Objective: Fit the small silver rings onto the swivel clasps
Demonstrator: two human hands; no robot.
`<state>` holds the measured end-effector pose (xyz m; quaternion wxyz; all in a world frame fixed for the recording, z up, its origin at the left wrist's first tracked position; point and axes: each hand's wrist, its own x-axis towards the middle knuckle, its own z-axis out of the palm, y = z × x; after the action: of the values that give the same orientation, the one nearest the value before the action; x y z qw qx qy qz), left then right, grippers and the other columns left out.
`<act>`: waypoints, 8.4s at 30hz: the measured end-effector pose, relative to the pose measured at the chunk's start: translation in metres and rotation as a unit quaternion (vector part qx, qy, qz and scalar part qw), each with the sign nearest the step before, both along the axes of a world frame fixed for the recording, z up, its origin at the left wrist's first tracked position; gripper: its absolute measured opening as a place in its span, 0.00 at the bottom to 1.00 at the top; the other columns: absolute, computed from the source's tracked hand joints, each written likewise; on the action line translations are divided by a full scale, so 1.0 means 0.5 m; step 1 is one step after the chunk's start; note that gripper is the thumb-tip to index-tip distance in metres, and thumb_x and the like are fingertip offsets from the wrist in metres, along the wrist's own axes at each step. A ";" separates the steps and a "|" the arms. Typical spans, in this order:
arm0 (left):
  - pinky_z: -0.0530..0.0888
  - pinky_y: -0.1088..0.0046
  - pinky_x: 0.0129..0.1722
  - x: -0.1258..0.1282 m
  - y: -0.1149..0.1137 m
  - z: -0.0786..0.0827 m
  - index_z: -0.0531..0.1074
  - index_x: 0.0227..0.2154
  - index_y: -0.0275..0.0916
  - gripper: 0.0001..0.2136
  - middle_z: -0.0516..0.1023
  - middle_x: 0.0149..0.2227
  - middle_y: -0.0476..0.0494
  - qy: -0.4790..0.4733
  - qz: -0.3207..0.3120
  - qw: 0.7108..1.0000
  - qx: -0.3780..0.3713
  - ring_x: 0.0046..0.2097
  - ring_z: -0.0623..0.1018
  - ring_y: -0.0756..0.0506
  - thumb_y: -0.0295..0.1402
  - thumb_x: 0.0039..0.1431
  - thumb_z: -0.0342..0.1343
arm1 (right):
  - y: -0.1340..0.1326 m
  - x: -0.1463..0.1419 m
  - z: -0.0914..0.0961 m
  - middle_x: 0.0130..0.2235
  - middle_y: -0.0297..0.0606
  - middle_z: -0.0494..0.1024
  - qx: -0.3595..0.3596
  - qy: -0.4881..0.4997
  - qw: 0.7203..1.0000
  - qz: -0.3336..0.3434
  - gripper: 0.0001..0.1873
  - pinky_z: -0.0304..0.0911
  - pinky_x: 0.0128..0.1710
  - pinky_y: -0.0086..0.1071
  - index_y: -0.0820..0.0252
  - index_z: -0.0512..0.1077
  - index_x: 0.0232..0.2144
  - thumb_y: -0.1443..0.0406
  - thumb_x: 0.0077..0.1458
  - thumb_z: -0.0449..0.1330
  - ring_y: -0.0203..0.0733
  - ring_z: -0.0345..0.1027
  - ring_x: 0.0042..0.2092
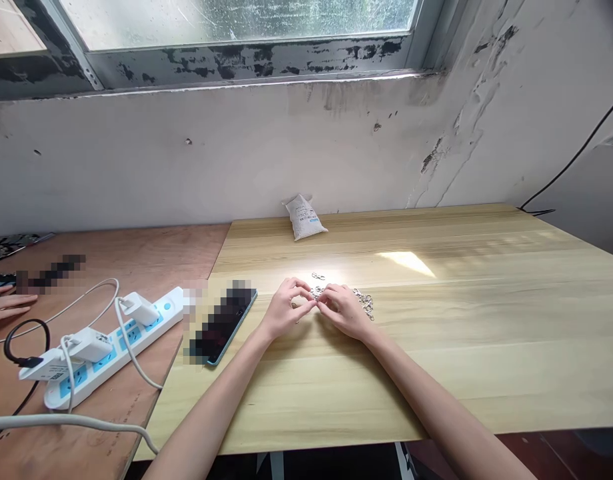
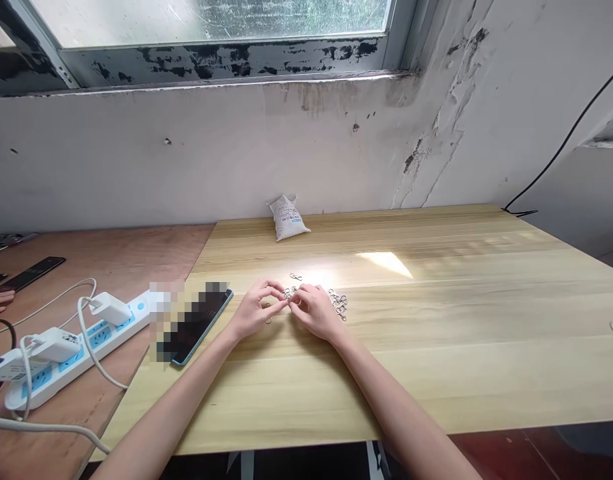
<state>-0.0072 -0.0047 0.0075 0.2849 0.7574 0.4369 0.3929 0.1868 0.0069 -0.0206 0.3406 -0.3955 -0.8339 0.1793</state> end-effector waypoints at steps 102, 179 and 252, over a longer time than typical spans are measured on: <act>0.73 0.71 0.41 -0.049 0.021 0.000 0.79 0.41 0.43 0.09 0.81 0.39 0.45 0.027 0.019 0.999 0.037 0.40 0.79 0.47 0.32 0.63 0.55 | -0.005 -0.050 0.003 0.40 0.41 0.82 -0.299 0.312 0.900 0.053 0.21 0.63 0.19 0.29 0.57 0.75 0.43 0.51 0.53 0.63 0.35 0.70 0.24; 0.70 0.58 0.56 -0.059 0.015 0.021 0.78 0.41 0.46 0.09 0.76 0.49 0.43 0.054 -0.066 0.996 -0.008 0.54 0.73 0.42 0.36 0.58 0.61 | 0.017 0.003 0.031 0.46 0.43 0.73 -0.005 0.146 0.989 0.029 0.07 0.65 0.51 0.49 0.50 0.80 0.35 0.60 0.59 0.61 0.48 0.68 0.51; 0.64 0.55 0.60 -0.066 0.019 0.011 0.78 0.40 0.46 0.08 0.71 0.55 0.43 0.097 -0.065 0.993 0.001 0.59 0.66 0.41 0.38 0.58 0.60 | 0.031 0.009 0.015 0.42 0.42 0.71 -0.062 0.096 0.993 0.029 0.10 0.67 0.45 0.42 0.54 0.79 0.34 0.57 0.58 0.60 0.46 0.67 0.47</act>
<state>-0.0400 0.0049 0.0131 0.2655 0.8191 0.4116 0.2986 0.1911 0.0226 -0.0132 0.3886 -0.3723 -0.7957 0.2779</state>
